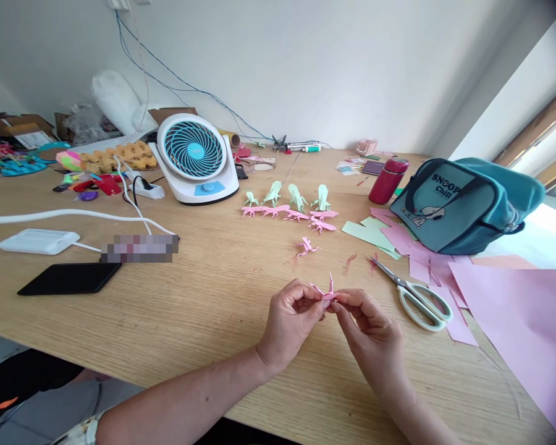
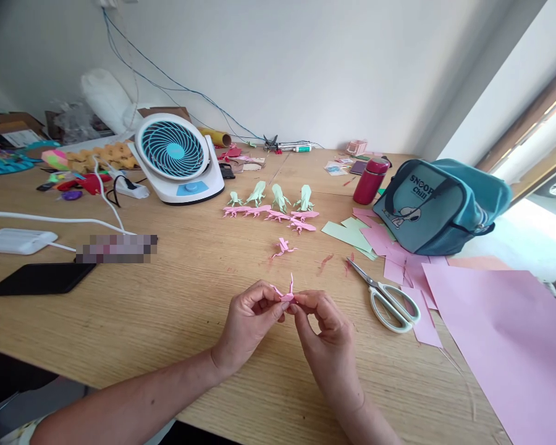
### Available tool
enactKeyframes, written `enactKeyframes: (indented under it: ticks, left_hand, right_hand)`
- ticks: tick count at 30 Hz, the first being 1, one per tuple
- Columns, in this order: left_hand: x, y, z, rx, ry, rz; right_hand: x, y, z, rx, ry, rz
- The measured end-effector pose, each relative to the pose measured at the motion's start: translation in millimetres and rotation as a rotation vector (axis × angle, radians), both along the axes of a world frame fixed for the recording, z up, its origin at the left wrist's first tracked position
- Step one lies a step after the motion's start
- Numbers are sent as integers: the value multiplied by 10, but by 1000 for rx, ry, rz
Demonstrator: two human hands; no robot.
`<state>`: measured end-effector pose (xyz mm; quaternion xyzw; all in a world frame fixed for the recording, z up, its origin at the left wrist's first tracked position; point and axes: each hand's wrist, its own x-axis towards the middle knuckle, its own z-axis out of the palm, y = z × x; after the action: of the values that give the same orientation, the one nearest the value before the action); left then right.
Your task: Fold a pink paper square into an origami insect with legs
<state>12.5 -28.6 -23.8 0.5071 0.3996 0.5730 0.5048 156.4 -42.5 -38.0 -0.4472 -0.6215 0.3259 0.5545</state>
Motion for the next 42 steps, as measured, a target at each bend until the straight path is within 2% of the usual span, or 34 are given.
enactKeyframes:
  ticks: [8, 13, 21, 25, 28, 30, 32, 34, 36, 38, 40, 42]
  left_hand:
    - [-16, -19, -31, -81, -91, -102]
    - [-21, -26, -63, -111, -139, -132]
    - [-50, -36, 22, -289, -201, -281]
    - [-81, -49, 11, -354, -247, -361]
    - [-145, 61, -4, -289, -138, -356]
    - [-215, 227, 47, -221, 41, -277]
    - [-292, 422, 173, -85, 264, -194]
    - [-353, 573, 353, 137, 421, -147]
    - [-376, 625, 524, 320, 534, -253]
    - [-355, 584, 618, 463, 633, -381]
    - [-304, 500, 606, 537, 741, -451]
    - [-241, 424, 512, 498, 763, -371]
  right_hand:
    - [35, 31, -26, 96, -105, -54]
    - [43, 37, -6, 82, -119, -26]
    - [78, 35, 42, 183, -228, -67]
    - [105, 33, 81, 213, -288, -73]
    - [143, 57, 109, 215, -306, -91]
    - [170, 78, 128, 213, -327, -120]
    - [193, 94, 143, 228, -364, -144]
    - [208, 102, 149, 245, -411, -153]
    - [216, 102, 141, 251, -453, -153]
    - [223, 102, 118, 259, -490, -147]
    - [232, 105, 86, 286, -532, -154]
    - [242, 111, 51, 314, -586, -179]
